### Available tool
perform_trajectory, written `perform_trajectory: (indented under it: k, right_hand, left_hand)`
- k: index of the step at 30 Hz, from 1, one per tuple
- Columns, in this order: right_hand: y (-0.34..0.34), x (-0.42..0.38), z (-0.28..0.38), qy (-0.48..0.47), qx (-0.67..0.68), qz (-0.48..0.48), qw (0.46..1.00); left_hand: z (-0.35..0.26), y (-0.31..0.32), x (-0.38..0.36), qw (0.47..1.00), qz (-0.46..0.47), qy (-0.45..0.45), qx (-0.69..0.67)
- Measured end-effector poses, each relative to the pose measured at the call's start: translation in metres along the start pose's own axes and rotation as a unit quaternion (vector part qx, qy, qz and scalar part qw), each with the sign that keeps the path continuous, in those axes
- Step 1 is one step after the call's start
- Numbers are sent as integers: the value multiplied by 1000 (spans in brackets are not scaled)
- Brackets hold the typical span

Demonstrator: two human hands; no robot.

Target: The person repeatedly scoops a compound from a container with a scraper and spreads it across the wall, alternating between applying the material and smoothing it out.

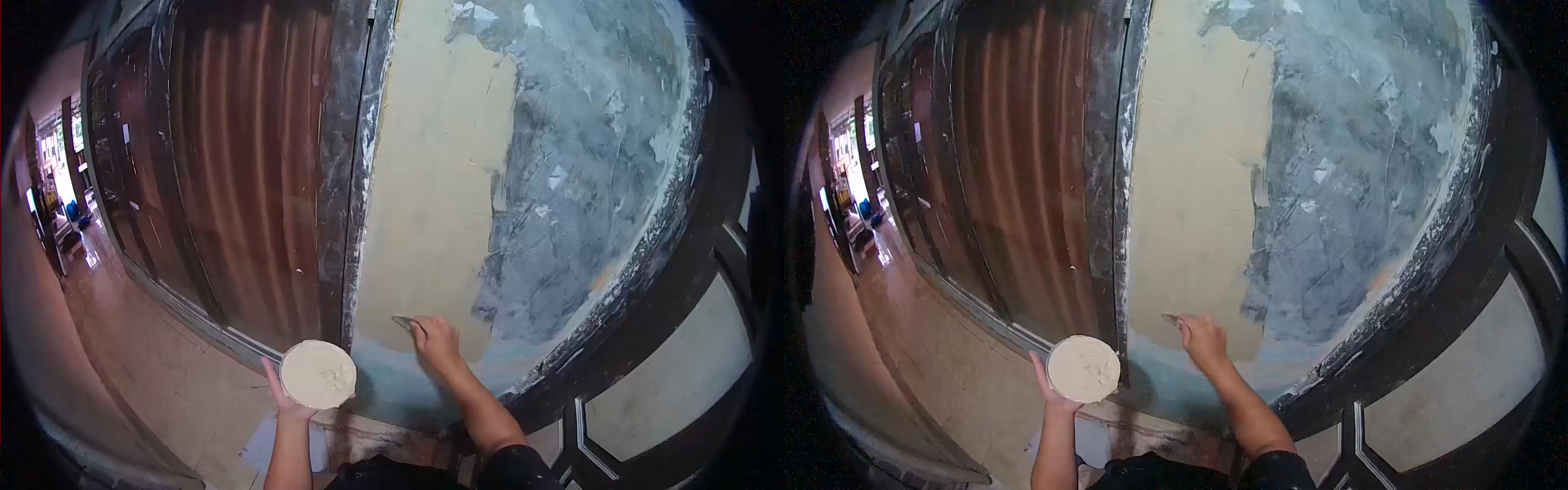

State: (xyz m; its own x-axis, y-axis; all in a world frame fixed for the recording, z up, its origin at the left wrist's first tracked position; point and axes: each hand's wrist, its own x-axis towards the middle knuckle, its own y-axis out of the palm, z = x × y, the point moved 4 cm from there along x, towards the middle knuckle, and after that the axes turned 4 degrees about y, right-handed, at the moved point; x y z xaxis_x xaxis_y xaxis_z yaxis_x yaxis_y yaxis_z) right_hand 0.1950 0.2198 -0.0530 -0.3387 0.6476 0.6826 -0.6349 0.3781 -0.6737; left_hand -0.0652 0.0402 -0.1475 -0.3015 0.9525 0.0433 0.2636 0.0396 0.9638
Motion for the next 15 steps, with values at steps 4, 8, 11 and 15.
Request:
perform_trajectory:
  k: [4,8,11,15]
  right_hand:
    - [-71,51,16,30,50,-173,983]
    - [-56,21,-4,28,97,-141,985]
    - [2,-9,-11,-1,27,-1,1000]
    - [-44,43,-16,64,3,-109,992]
  left_hand:
    - [-2,17,-5,999,16,25,18]
    - [-5,14,-12,999,21,34,16]
    - [-10,20,-18,998,46,26,27]
    - [-14,27,-15,995,75,50,51]
